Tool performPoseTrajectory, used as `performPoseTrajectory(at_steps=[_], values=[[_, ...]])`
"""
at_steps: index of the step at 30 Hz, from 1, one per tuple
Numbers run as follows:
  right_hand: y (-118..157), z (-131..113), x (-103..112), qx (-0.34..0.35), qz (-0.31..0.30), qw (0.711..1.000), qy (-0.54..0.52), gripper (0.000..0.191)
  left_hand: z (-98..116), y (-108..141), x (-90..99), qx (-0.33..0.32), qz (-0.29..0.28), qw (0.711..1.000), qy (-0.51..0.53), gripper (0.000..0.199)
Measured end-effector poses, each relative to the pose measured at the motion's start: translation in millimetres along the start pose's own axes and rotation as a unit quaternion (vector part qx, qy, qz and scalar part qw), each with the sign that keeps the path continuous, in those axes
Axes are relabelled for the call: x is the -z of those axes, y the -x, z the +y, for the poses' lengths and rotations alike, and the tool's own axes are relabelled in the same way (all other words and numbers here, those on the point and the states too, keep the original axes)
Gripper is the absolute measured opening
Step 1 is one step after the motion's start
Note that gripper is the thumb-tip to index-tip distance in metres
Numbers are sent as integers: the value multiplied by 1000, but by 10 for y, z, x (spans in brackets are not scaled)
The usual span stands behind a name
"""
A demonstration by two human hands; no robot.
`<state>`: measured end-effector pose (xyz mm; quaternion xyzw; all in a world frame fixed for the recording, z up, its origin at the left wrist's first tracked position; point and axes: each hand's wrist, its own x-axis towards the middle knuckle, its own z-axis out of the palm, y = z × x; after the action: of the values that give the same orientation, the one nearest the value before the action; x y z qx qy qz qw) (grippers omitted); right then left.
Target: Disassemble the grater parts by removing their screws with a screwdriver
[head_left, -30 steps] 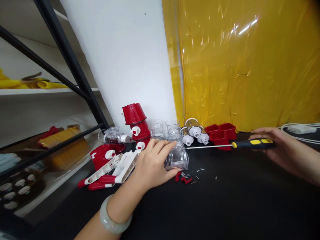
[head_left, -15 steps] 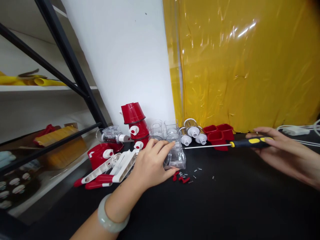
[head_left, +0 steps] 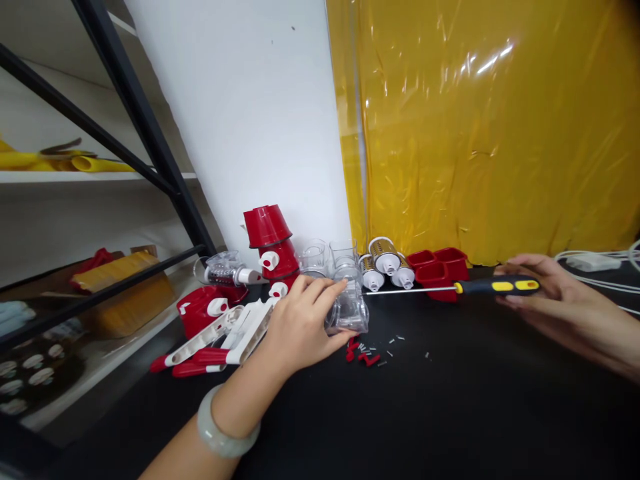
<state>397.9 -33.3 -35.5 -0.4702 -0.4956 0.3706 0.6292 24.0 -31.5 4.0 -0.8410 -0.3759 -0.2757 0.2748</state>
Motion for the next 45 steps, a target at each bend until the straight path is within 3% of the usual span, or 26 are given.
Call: performPoseTrajectory(at_steps=[4, 9, 11, 14, 16, 18, 21, 24, 28, 32, 35, 38, 41, 43, 45], values=[[-43, 31, 12, -58, 5, 995, -83, 54, 34, -2, 7, -16, 0, 1000, 13, 61], [-128, 155, 112, -72, -64, 983, 153, 60, 25, 3, 6, -15, 4, 1000, 4, 61], [-118, 153, 110, -52, -84, 976, 193, 60, 9, 7, 1, -8, 3, 1000, -3, 63], [-69, 88, 54, -20, -47, 986, 157, 55, -5, 7, 1, 0, -1, 1000, -8, 64], [-36, 33, 7, -10, -9, 996, 92, 62, 1, 3, 7, 1, 0, 1000, -5, 64], [-15, -4, -25, -30, 12, 999, 5, 71, 15, -1, 15, -1, 2, 1000, 0, 64], [-18, 7, -27, -94, -3, 992, -82, 63, 35, -4, 21, -5, 4, 1000, 2, 62], [-46, 65, 6, -119, -4, 992, -39, 52, 42, -4, 20, -8, 2, 1000, 3, 61], [-46, 50, 11, -49, 9, 997, 64, 46, 35, -6, 12, -9, -2, 1000, 3, 61], [-5, -63, -19, -9, 6, 1000, 12, 53, 33, -7, 14, -5, -10, 1000, 7, 62], [-3, -80, -3, -9, -33, 999, -6, 55, 42, -8, 23, -5, -4, 1000, 5, 62], [-23, -44, 33, -18, -49, 992, 111, 61, 52, -11, 34, -12, 3, 1000, 5, 61], [-39, -24, 48, -15, -61, 961, 269, 74, 49, -17, 38, -15, 2, 1000, 0, 60], [-45, -18, 44, 9, -61, 954, 292, 68, 40, -18, 34, -11, -3, 1000, -1, 62], [-47, -4, 34, 43, -40, 965, 254, 57, 30, -15, 27, -6, -8, 1000, -1, 63]])
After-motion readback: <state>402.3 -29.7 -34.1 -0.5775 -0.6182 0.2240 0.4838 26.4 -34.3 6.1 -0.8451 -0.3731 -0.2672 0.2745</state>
